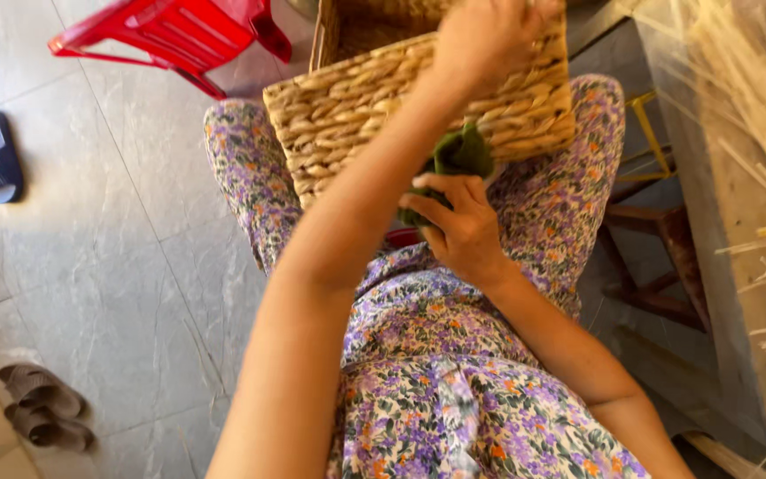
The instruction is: The person wipes the interior and exterior surfaces of a rectangular woven basket using a green cloth. They rotate the basket to reach different sides and continue wiping until the basket is set aside.
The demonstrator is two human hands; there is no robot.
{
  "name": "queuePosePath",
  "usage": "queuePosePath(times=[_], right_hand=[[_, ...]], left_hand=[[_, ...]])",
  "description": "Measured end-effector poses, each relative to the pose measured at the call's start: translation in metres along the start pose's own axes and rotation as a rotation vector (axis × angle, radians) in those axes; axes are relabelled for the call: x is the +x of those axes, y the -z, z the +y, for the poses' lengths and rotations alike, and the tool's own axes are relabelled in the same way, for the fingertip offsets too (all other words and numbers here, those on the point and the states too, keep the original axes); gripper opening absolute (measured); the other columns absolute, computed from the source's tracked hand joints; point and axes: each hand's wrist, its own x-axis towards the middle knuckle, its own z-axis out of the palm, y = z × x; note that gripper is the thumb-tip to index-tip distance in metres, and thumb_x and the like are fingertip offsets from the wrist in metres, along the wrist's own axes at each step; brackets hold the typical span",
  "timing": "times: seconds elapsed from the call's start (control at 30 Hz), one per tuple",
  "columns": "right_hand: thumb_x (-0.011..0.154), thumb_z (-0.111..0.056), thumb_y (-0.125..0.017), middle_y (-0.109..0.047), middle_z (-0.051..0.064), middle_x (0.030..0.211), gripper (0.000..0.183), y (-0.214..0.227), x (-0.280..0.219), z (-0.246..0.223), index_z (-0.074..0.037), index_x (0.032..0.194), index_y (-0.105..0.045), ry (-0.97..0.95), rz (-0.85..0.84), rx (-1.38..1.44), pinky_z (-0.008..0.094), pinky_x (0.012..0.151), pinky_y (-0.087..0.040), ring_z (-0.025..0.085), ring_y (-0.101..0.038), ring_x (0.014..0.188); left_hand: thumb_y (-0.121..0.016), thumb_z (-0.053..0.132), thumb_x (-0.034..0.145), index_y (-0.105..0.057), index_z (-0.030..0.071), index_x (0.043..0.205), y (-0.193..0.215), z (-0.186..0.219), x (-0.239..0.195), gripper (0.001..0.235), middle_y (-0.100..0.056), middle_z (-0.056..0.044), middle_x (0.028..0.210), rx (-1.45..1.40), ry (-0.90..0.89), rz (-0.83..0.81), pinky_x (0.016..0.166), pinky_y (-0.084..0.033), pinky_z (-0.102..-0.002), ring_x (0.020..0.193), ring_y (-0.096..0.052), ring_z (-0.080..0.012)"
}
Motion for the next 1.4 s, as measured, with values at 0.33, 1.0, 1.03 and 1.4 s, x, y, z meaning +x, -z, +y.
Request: queuePosePath(times=[0.33, 1.0, 1.03, 1.4], right_hand=[[0.082, -0.004, -0.053, -0.069, 0.012, 0.124, 0.052, 0.133, -0.054, 0.067, 0.001, 0.133, -0.063, -0.599, 0.459, 0.798, 0.034, 0.109, -0.053, 0.022, -0.068, 0.114], [0.097, -0.002, -0.049, -0.070, 0.010, 0.125, 0.044, 0.085, 0.004, 0.065, 0.006, 0.139, -0.061, -0.646, 0.435, 0.997, 0.029, 0.104, -0.056, 0.017, -0.069, 0.111], [0.096, -0.001, -0.048, -0.071, 0.010, 0.125, 0.045, 0.085, 0.010, 0.064, 0.006, 0.139, -0.061, -0.618, 0.438, 0.975, 0.029, 0.106, -0.056, 0.017, -0.070, 0.113], [0.107, 0.001, -0.056, -0.068, 0.013, 0.123, 0.038, 0.108, 0.042, 0.058, 0.008, 0.143, -0.063, -0.315, 0.509, 0.722, 0.035, 0.100, -0.058, 0.021, -0.066, 0.105]], left_hand=[[-0.065, 0.067, 0.086, -0.074, 0.014, 0.081, 0.104, 0.046, -0.030, 0.054, -0.073, -0.009, 0.066, -0.033, 0.223, -0.140, 0.059, -0.054, -0.040, 0.060, -0.070, -0.0240], [-0.052, 0.040, 0.112, -0.064, 0.003, 0.086, 0.175, -0.083, -0.158, 0.047, -0.064, -0.002, 0.080, -1.159, 0.218, 0.078, 0.065, -0.043, -0.028, 0.070, -0.055, -0.0097], [-0.052, 0.040, 0.113, -0.065, 0.003, 0.086, 0.178, -0.082, -0.159, 0.048, -0.066, -0.003, 0.080, -1.127, 0.184, 0.064, 0.065, -0.045, -0.029, 0.069, -0.058, -0.0103], [-0.056, 0.038, 0.111, -0.063, 0.004, 0.077, 0.169, -0.079, -0.140, 0.049, -0.059, 0.001, 0.070, -1.000, 0.255, 0.312, 0.063, -0.035, -0.026, 0.066, -0.047, -0.0059]])
